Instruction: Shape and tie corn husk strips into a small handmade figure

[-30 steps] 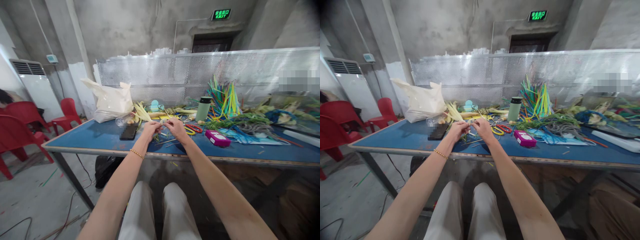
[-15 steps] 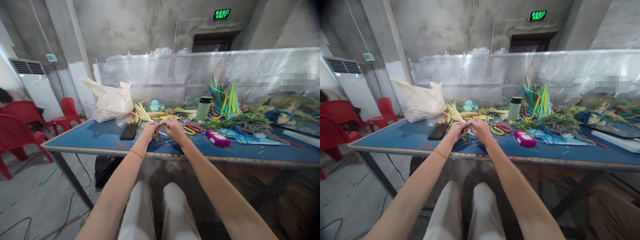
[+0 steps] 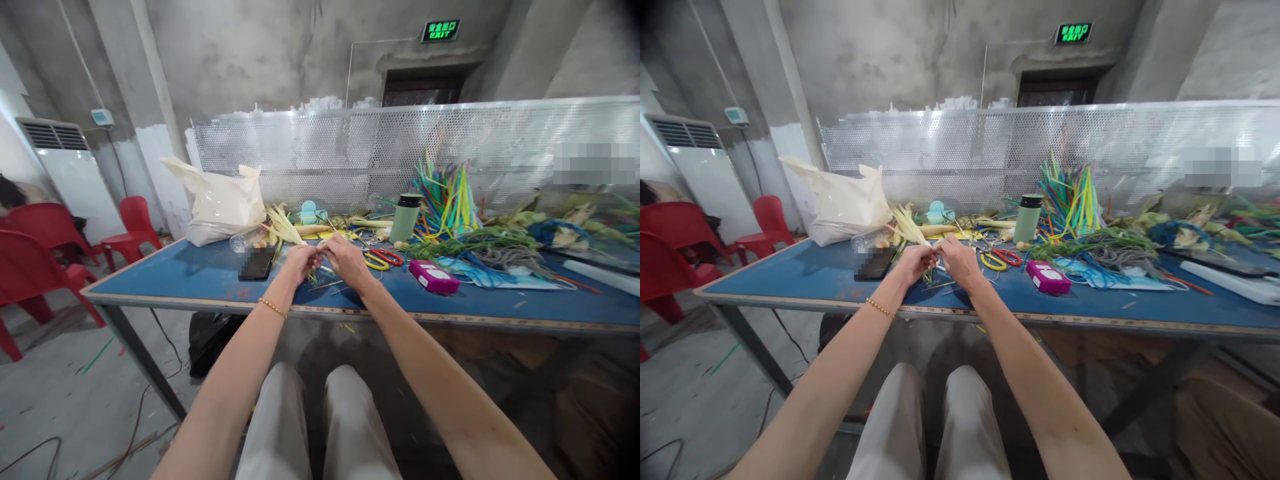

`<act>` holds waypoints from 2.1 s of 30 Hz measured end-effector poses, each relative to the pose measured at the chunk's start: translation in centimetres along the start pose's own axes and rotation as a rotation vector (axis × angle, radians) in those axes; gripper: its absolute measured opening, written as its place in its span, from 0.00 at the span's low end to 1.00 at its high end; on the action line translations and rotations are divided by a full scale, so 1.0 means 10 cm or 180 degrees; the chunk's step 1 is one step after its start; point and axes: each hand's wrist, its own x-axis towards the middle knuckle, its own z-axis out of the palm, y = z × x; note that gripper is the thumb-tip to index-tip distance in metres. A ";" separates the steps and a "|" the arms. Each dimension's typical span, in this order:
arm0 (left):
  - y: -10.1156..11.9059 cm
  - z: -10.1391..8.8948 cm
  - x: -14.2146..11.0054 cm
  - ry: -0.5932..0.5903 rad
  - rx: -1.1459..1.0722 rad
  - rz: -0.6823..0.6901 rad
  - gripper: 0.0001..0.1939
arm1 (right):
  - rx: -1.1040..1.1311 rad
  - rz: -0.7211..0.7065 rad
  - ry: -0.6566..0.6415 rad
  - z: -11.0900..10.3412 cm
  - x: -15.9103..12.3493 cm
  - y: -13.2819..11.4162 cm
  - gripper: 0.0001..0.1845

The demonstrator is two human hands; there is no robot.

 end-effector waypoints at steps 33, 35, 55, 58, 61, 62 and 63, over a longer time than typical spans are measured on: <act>0.04 0.00 -0.08 -0.0370 0.0164 0.0105 0.07 | 0.1703 0.0850 0.0245 0.08 0.07 0.26 0.10; 0.04 0.00 -0.07 -0.0373 0.0159 0.0072 0.07 | 0.1785 0.0741 0.0188 0.06 0.07 0.24 0.11; 0.03 0.01 -0.06 -0.0255 0.0161 0.0025 0.05 | 0.1916 0.0992 0.0027 0.03 0.07 0.20 0.21; 0.03 0.00 -0.07 -0.0266 0.0303 0.0104 0.08 | 0.1857 0.1006 -0.0011 0.05 0.06 0.23 0.17; 0.01 0.00 -0.06 -0.0276 0.0549 0.0230 0.10 | 0.1774 0.1067 -0.0060 0.06 0.07 0.25 0.13; 0.01 0.00 -0.06 -0.0272 0.0636 0.0273 0.10 | 0.1741 0.1090 -0.0069 0.06 0.07 0.25 0.12; 0.01 0.00 -0.05 -0.0251 0.0707 0.0311 0.10 | 0.1721 0.1106 -0.0069 0.06 0.07 0.24 0.12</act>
